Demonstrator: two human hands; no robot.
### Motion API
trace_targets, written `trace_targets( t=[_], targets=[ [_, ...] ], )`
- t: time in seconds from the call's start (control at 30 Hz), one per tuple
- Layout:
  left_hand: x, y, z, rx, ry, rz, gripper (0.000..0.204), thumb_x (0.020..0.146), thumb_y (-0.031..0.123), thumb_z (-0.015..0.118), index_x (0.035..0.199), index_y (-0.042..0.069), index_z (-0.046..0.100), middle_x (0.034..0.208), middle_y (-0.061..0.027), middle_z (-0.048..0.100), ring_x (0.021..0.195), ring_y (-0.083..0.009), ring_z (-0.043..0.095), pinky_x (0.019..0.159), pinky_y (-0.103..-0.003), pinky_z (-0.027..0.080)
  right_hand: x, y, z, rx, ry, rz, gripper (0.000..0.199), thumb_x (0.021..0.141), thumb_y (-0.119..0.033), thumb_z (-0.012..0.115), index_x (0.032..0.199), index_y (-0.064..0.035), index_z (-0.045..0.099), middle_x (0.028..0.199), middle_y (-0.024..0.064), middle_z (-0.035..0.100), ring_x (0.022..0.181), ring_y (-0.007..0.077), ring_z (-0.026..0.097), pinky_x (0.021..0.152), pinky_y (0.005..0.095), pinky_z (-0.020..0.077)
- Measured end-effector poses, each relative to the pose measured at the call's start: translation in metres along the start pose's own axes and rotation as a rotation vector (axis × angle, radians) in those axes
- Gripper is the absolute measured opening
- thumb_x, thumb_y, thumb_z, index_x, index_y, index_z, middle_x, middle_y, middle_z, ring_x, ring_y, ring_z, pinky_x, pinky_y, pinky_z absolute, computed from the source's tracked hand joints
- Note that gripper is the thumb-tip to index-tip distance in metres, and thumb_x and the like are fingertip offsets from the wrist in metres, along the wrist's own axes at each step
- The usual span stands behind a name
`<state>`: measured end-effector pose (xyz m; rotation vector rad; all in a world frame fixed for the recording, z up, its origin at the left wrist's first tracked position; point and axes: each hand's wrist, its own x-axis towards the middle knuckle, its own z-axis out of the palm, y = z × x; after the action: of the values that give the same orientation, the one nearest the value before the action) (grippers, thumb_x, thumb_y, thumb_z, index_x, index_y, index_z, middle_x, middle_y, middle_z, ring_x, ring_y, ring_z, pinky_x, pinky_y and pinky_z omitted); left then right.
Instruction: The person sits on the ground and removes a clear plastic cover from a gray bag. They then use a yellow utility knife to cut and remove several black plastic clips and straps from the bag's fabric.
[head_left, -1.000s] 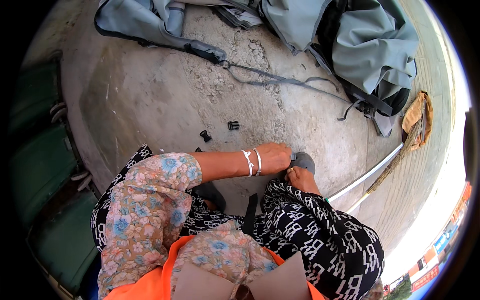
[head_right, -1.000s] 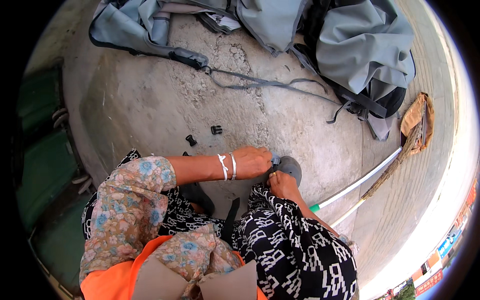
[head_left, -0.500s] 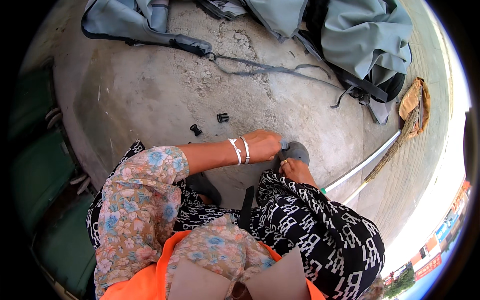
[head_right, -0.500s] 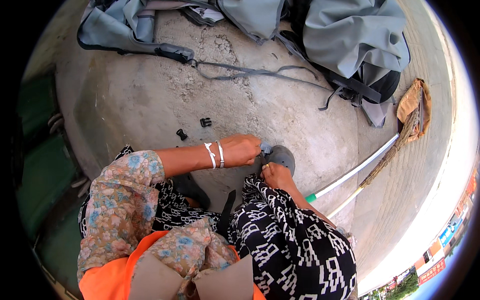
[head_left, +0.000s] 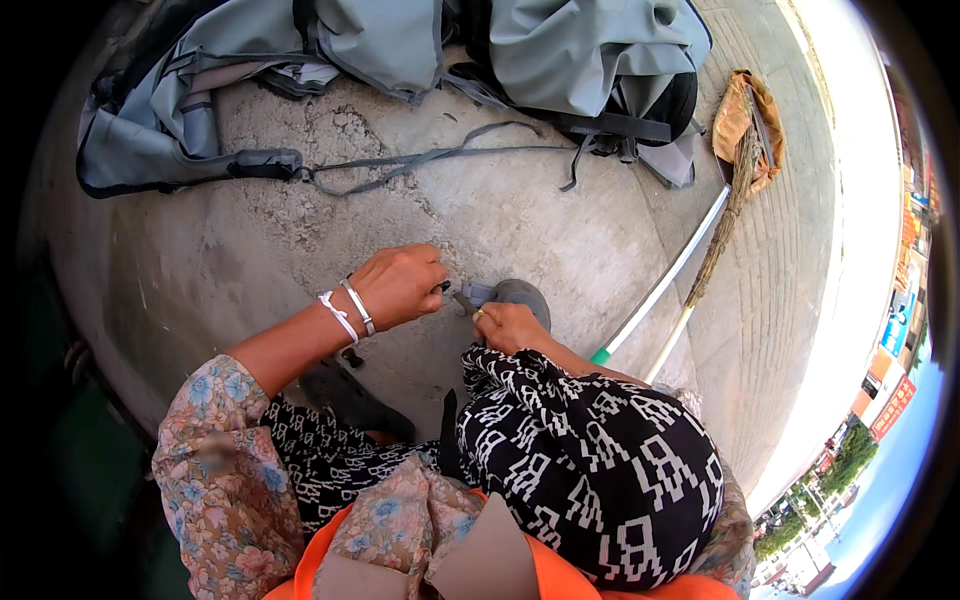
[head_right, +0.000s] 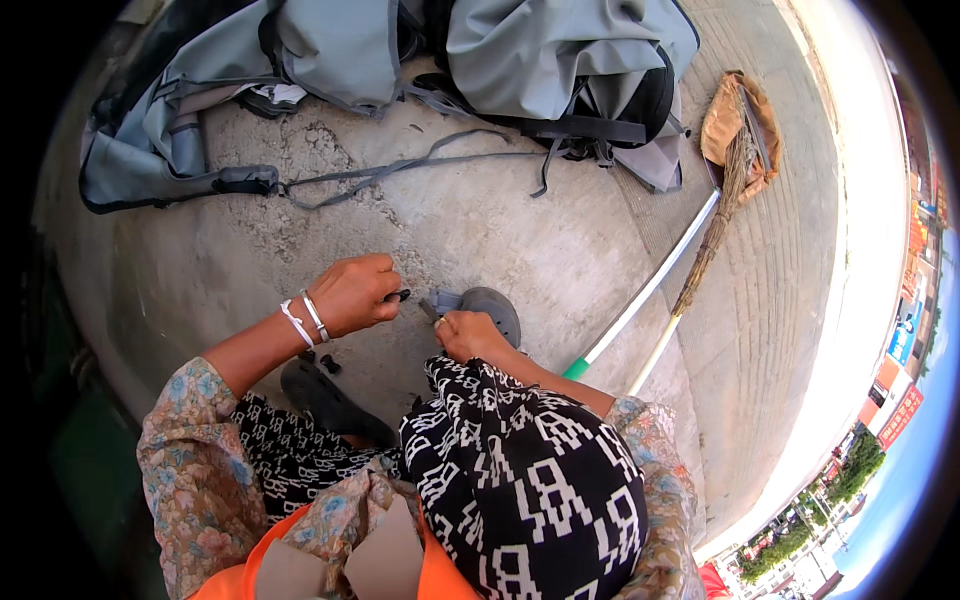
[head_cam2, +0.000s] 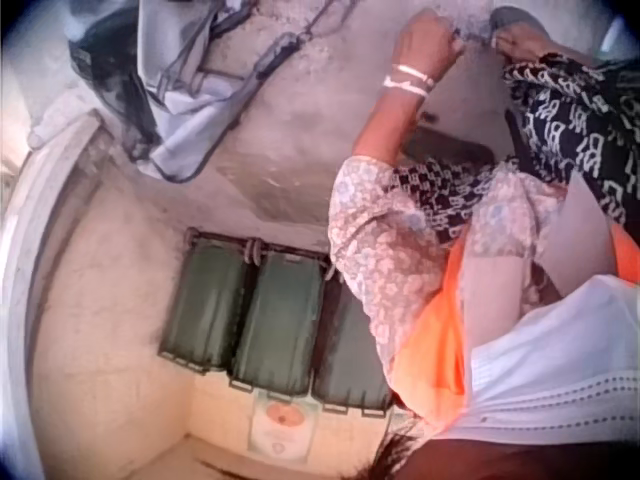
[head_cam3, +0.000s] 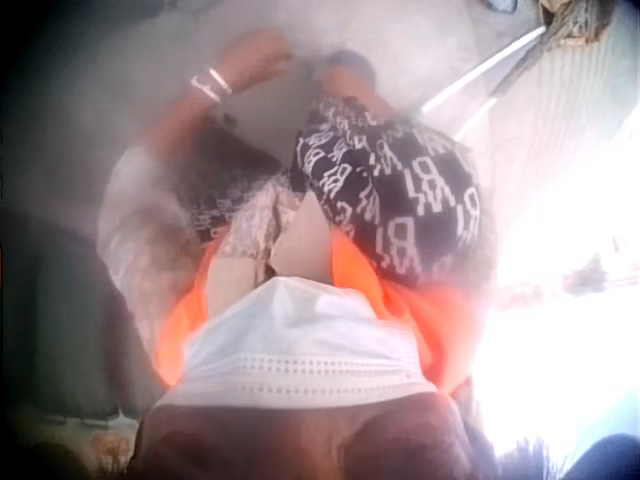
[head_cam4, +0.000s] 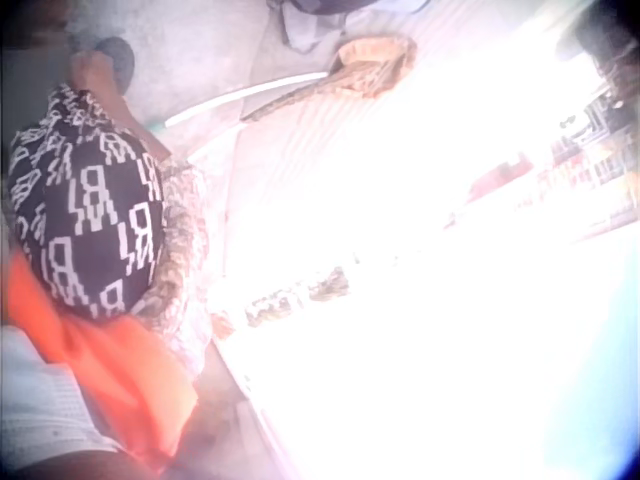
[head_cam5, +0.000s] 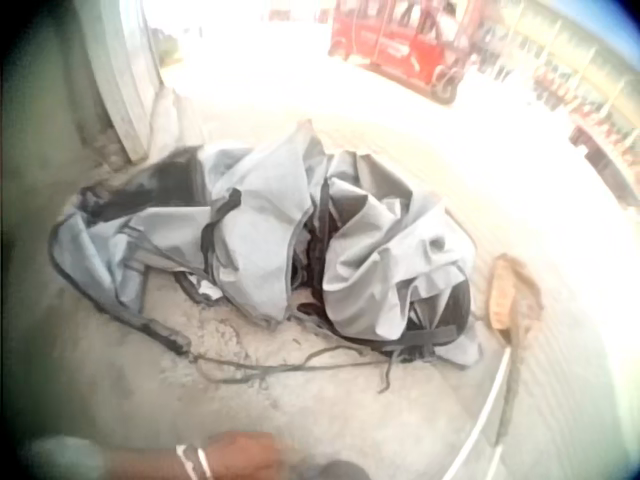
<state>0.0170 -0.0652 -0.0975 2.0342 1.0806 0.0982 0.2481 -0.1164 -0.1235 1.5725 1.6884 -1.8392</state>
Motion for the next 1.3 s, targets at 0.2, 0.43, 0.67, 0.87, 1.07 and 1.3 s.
trace_targets(
  t=[0.2,0.43,0.67,0.87,1.07,1.3],
  targets=[
    [-0.091,-0.068,-0.003,0.263,-0.379,-0.126,0.012,0.068,0.012,0.064,0.077,0.003,0.065,0.081,-0.0147,0.059,0.082,-0.034,0.062,0.075,-0.043,0.052,0.003,-0.011,-0.014,0.151,-0.057,0.001,0.035,0.095,-0.029,0.043,0.079,-0.0035,0.061,0.06,0.0099,0.063,0.053,0.0231,0.062,0.06,0.0348,0.05],
    [-0.086,-0.058,-0.02,0.321,-0.395,-0.234,0.03,0.072,0.011,0.064,0.101,0.007,0.068,0.09,-0.0139,0.062,0.086,-0.0335,0.063,0.076,-0.042,0.052,0.017,-0.039,-0.041,0.399,0.167,-0.06,0.028,0.098,-0.026,0.045,0.091,-0.002,0.057,0.058,0.0061,0.057,0.051,0.019,0.057,0.059,0.0334,0.049],
    [-0.015,-0.038,-0.035,0.271,-0.245,-0.163,0.029,0.077,0.009,0.061,0.105,0.006,0.066,0.095,-0.014,0.062,0.087,-0.0343,0.063,0.078,-0.043,0.052,0.059,0.031,-0.151,0.373,1.271,-0.132,0.04,0.083,-0.032,0.071,0.111,-0.0069,0.057,0.07,0.0042,0.056,0.064,0.0149,0.053,0.064,0.029,0.044],
    [0.06,-0.024,-0.007,-0.145,-0.117,-0.036,0.022,0.082,0.011,0.061,0.101,0.004,0.069,0.094,-0.0145,0.067,0.085,-0.0294,0.065,0.078,-0.036,0.053,0.104,0.071,-0.21,0.209,1.176,-0.105,0.03,0.076,-0.028,0.077,0.079,-0.0021,0.062,0.067,-0.0008,0.055,0.058,0.0096,0.048,0.056,0.0289,0.0393],
    [0.132,-0.007,0.009,-0.863,0.134,-0.312,0.028,0.092,0.023,0.061,0.107,0.0,0.067,0.098,-0.0054,0.068,0.091,-0.0138,0.066,0.076,-0.028,0.056,0.062,0.022,-0.161,1.139,0.53,-0.322,0.018,0.076,-0.013,0.076,0.081,-0.005,0.061,0.071,-0.0024,0.056,0.054,0.0054,0.045,0.047,0.0222,0.0321],
    [0.143,0.017,0.017,-1.314,0.157,-0.381,0.031,0.093,0.022,0.063,0.11,-0.003,0.064,0.093,-0.0071,0.067,0.083,-0.0147,0.066,0.072,-0.027,0.057,0.041,-0.003,-0.107,1.003,0.515,-0.223,0.024,0.085,-0.019,0.071,0.1,-0.0018,0.064,0.077,-0.0014,0.06,0.059,0.0039,0.046,0.05,0.02,0.0353]
  ],
)
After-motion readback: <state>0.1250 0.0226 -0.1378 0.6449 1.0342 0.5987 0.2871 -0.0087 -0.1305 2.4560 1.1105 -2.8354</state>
